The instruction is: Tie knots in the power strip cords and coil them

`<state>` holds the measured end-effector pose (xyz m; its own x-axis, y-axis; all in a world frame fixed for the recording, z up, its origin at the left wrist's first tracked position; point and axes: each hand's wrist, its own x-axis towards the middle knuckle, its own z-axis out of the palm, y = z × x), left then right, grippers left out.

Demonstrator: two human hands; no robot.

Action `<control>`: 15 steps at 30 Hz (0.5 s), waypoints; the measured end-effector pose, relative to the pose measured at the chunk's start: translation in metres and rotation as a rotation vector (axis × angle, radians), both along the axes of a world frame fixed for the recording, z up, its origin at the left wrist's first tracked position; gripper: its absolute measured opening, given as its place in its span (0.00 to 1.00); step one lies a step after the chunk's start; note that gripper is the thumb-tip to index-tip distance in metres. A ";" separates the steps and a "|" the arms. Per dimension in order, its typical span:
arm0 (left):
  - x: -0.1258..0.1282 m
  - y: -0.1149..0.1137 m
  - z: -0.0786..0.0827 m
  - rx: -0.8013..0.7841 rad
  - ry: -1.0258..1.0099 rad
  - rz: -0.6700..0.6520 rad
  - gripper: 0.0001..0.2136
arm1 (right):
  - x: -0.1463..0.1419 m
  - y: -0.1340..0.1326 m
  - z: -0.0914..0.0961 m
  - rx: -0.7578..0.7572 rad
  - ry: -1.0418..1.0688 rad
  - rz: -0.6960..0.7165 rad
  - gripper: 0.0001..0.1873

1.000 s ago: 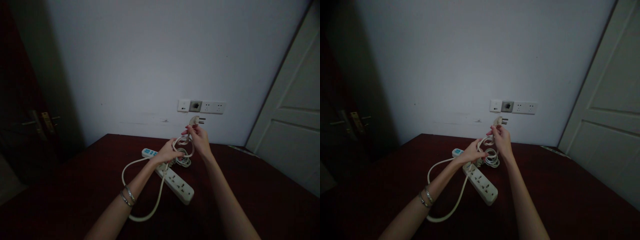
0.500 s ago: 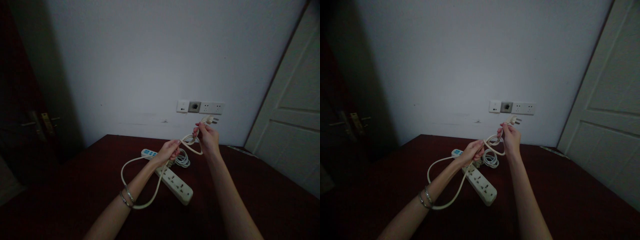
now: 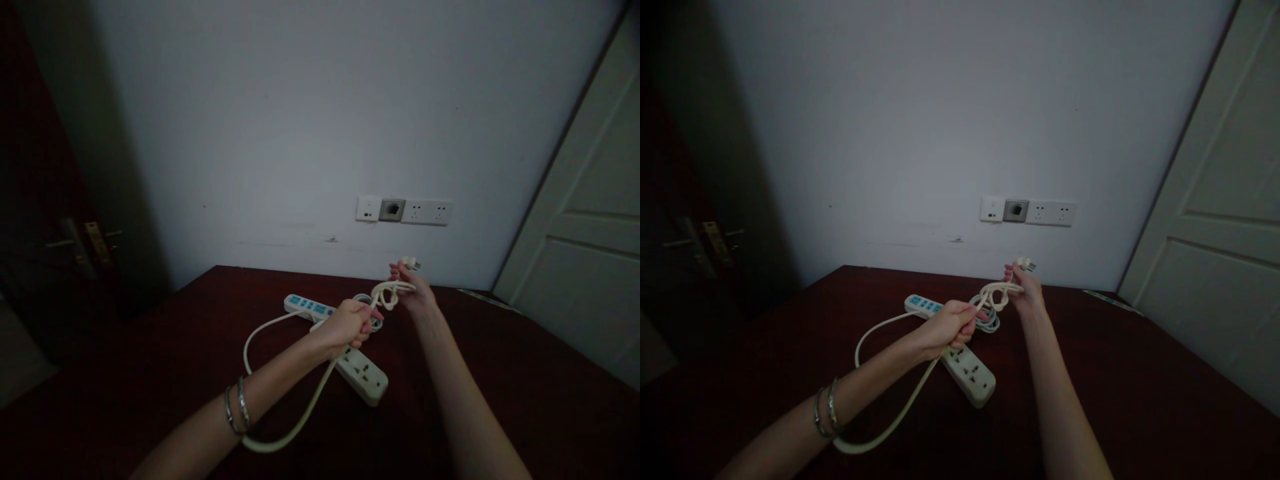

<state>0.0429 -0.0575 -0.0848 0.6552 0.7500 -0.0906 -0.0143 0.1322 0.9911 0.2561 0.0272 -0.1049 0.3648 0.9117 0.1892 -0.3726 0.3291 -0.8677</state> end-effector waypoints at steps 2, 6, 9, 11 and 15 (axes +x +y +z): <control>-0.005 -0.011 -0.003 0.025 0.036 -0.025 0.10 | 0.006 -0.003 -0.004 -0.073 0.076 -0.011 0.08; -0.009 -0.026 -0.013 0.178 0.120 0.012 0.11 | 0.011 -0.006 -0.008 -0.188 0.203 -0.027 0.09; -0.012 -0.034 -0.013 0.399 0.215 0.040 0.11 | 0.006 -0.006 -0.008 -0.226 0.254 -0.006 0.10; -0.015 -0.041 -0.009 0.550 0.275 0.040 0.12 | 0.003 -0.005 -0.006 -0.238 0.271 0.017 0.09; -0.020 -0.056 -0.005 0.767 0.453 0.011 0.11 | -0.001 -0.007 -0.004 -0.261 0.278 0.042 0.07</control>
<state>0.0226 -0.1136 -0.0898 0.6707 0.7169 0.1903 0.4028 -0.5675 0.7181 0.2551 0.0207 -0.1089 0.3308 0.9313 -0.1523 -0.6138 0.0898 -0.7844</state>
